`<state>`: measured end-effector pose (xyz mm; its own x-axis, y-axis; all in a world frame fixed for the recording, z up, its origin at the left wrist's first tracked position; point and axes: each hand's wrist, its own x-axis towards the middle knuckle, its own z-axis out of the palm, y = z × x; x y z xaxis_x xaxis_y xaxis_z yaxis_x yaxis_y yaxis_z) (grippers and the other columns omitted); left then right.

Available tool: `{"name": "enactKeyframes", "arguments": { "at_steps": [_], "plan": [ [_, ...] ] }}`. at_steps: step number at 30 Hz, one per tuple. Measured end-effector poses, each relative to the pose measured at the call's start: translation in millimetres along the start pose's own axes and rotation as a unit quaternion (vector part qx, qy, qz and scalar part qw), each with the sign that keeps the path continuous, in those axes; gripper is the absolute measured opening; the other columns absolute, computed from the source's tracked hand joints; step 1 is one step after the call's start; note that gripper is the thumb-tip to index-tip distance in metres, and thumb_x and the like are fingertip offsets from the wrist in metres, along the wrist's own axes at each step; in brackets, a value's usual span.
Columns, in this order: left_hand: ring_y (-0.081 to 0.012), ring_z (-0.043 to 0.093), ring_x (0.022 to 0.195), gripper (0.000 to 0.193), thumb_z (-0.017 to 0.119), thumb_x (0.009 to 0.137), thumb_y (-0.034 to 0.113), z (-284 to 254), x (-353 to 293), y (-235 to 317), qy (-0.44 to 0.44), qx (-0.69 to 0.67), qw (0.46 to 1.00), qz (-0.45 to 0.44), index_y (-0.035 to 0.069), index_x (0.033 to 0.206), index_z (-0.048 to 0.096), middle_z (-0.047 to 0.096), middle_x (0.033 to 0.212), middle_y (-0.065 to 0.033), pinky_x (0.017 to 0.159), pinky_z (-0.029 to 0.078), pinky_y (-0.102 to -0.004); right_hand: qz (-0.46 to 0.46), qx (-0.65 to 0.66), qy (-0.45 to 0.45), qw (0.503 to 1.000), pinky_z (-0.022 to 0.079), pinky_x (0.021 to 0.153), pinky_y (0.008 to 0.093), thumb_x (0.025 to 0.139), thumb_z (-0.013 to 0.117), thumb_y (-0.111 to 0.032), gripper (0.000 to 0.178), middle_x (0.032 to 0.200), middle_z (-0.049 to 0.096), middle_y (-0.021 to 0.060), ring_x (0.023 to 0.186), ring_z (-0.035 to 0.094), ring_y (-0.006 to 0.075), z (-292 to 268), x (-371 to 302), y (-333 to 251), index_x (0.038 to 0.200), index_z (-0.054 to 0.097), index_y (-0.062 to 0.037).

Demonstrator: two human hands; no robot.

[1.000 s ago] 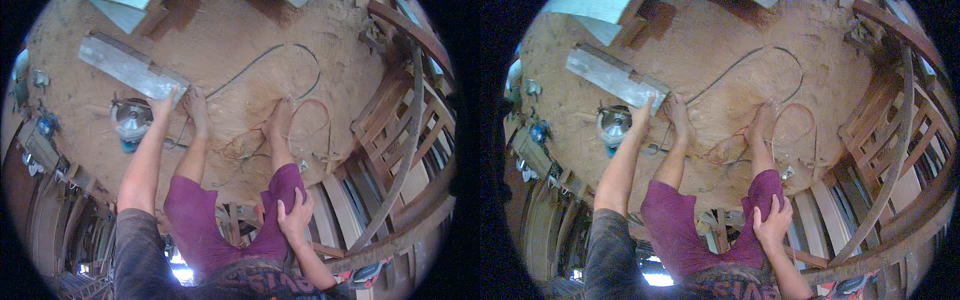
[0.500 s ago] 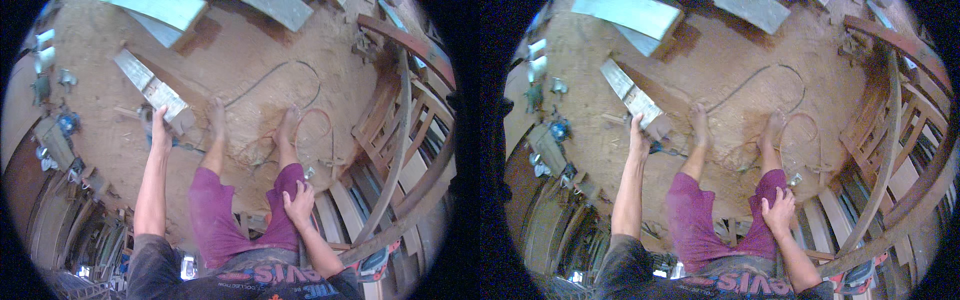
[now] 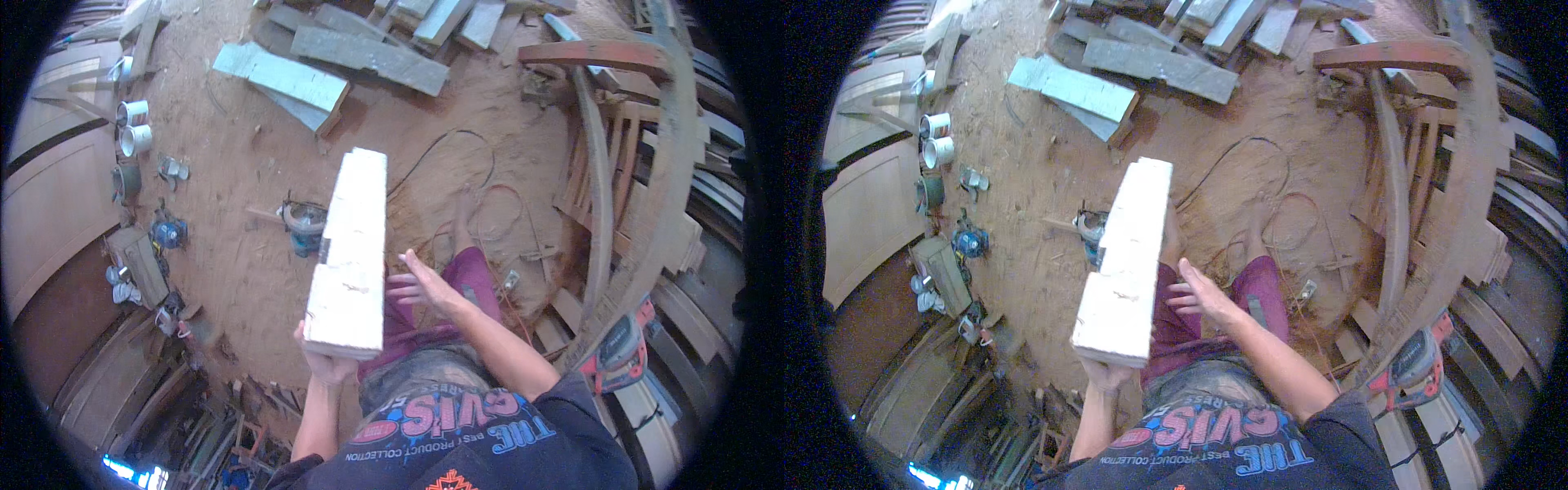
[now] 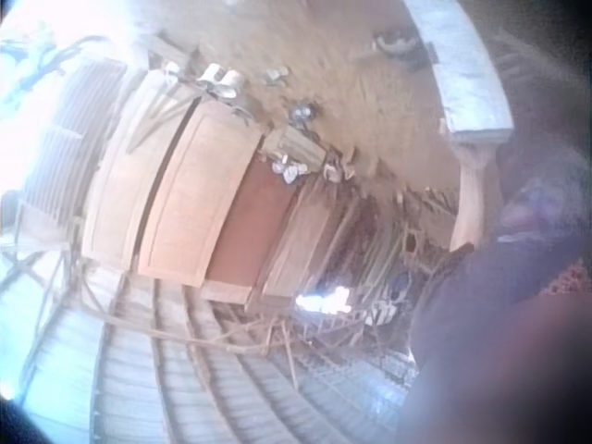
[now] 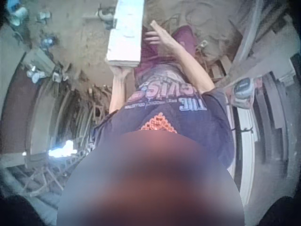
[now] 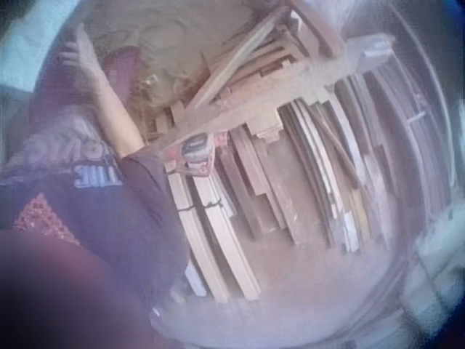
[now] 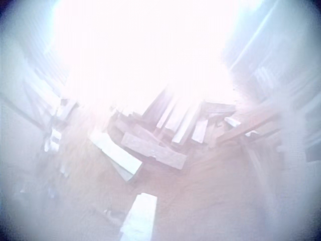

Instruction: The person uses a circular saw to cut a long wooden plank into smaller pieces. They then use a sander to smooth the edges of the cut pieces.

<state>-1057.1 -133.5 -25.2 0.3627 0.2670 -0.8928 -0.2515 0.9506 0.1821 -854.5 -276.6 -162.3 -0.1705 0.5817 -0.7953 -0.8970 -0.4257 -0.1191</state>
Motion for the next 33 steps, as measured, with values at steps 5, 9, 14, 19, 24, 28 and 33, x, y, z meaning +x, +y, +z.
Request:
{"name": "enactKeyframes", "arguments": {
  "at_steps": [5,9,14,19,24,28,33],
  "plan": [
    [-0.0419,0.059,0.143,0.098,0.051,0.095,0.077,44,-26,-52,-0.082,0.003,0.995,-0.052,0.013,0.168,0.040,0.051,0.165,-0.0174,0.115,0.051,-0.0641,-0.199,0.098,0.022,0.975,0.050,0.113,0.0393,0.101,0.078,-0.044,0.079,0.142,0.065,0.0211,0.132,0.063,0.0254,43,-65,-41,0.151,0.048,0.0089],
    [-0.0429,0.056,0.145,0.108,0.074,0.086,0.068,66,-17,-75,-0.208,0.066,0.973,-0.074,0.010,0.169,0.037,0.051,0.164,-0.0188,0.117,0.049,-0.0659,-0.282,0.042,0.054,0.957,0.052,0.111,0.0372,0.099,0.082,-0.040,0.081,0.142,0.064,0.0193,0.128,0.064,0.0234,24,-132,-84,0.154,0.047,0.0086],
    [-0.0453,0.064,0.133,0.105,0.078,0.083,0.051,124,-11,-58,-0.292,0.117,0.940,-0.135,0.002,0.166,0.038,0.055,0.157,-0.0260,0.107,0.058,-0.0617,-0.421,0.002,0.080,0.904,0.051,0.113,0.0376,0.099,0.082,-0.038,0.086,0.146,0.060,0.0203,0.131,0.061,0.0236,33,-228,-143,0.158,0.041,0.0101],
    [-0.0252,0.068,0.126,0.078,0.071,0.100,0.045,260,-11,-13,-0.419,0.290,0.836,-0.203,-0.003,0.157,0.049,0.065,0.146,-0.0169,0.102,0.060,-0.0437,-0.600,0.008,0.184,0.779,0.051,0.112,0.0390,0.095,0.086,-0.033,0.086,0.142,0.066,0.0190,0.129,0.065,0.0259,51,-286,-190,0.162,0.043,0.0009],
    [-0.0239,0.064,0.131,0.079,0.078,0.099,0.042,343,-40,-35,-0.345,0.625,0.698,-0.046,-0.005,0.155,0.049,0.065,0.145,-0.0153,0.110,0.053,-0.0408,-0.592,-0.008,0.342,0.730,0.047,0.116,0.0406,0.098,0.082,-0.025,0.088,0.151,0.058,0.0180,0.137,0.058,0.0253,50,-307,-195,0.166,0.034,0.0021],
    [-0.0241,0.065,0.128,0.078,0.079,0.099,0.040,369,-69,-58,-0.345,0.625,0.696,-0.075,-0.005,0.155,0.048,0.066,0.141,-0.0170,0.109,0.053,-0.0407,-0.546,0.041,0.372,0.750,0.045,0.117,0.0387,0.099,0.081,-0.030,0.088,0.153,0.058,0.0167,0.140,0.056,0.0258,46,-332,-190,0.166,0.034,0.0020],
    [-0.0215,0.068,0.120,0.079,0.083,0.098,0.032,356,-69,-100,-0.334,0.613,0.715,-0.046,-0.007,0.155,0.046,0.067,0.137,-0.0170,0.103,0.056,-0.0366,-0.516,0.103,0.307,0.793,0.044,0.118,0.0370,0.105,0.073,-0.042,0.080,0.153,0.058,0.0155,0.139,0.057,0.0254,18,-346,-160,0.163,0.040,0.0030]
  ]
}}
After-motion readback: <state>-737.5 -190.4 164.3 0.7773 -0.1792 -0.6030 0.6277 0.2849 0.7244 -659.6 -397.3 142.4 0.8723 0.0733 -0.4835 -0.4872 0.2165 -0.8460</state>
